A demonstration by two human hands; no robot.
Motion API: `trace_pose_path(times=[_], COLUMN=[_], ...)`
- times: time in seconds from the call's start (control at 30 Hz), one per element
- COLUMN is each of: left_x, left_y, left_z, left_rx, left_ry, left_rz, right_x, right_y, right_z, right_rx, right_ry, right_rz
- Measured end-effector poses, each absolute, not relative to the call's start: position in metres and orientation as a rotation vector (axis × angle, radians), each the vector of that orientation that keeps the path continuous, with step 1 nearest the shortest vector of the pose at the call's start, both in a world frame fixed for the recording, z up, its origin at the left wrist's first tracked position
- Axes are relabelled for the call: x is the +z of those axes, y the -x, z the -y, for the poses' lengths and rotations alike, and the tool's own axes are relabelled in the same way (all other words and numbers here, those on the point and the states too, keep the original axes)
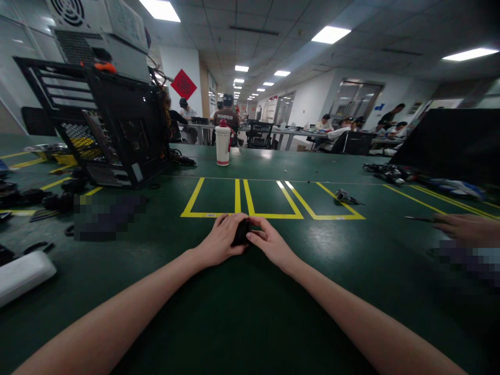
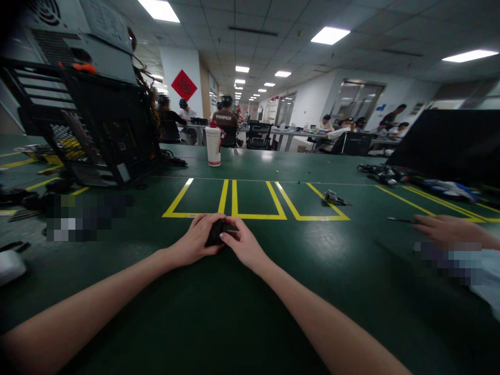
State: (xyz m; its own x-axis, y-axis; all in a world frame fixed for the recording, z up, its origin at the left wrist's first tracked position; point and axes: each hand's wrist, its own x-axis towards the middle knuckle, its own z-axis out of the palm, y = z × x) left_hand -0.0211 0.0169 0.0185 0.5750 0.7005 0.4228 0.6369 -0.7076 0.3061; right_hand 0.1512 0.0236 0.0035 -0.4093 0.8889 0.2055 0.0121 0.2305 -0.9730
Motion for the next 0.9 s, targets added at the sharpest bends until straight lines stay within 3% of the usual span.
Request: trace_pose_path(times=[0.9], left_x=[0.0146], left_y=[0.0216], left_z=[-0.0197], left_rx=[0.807], left_ry=[-2.69], left_rz=[-1.143], right_x=[0.0023], right_y=[-0.1487], right_z=[-0.022], right_rx=[1.316], right_ry=[0.82], right_rz=[1.627])
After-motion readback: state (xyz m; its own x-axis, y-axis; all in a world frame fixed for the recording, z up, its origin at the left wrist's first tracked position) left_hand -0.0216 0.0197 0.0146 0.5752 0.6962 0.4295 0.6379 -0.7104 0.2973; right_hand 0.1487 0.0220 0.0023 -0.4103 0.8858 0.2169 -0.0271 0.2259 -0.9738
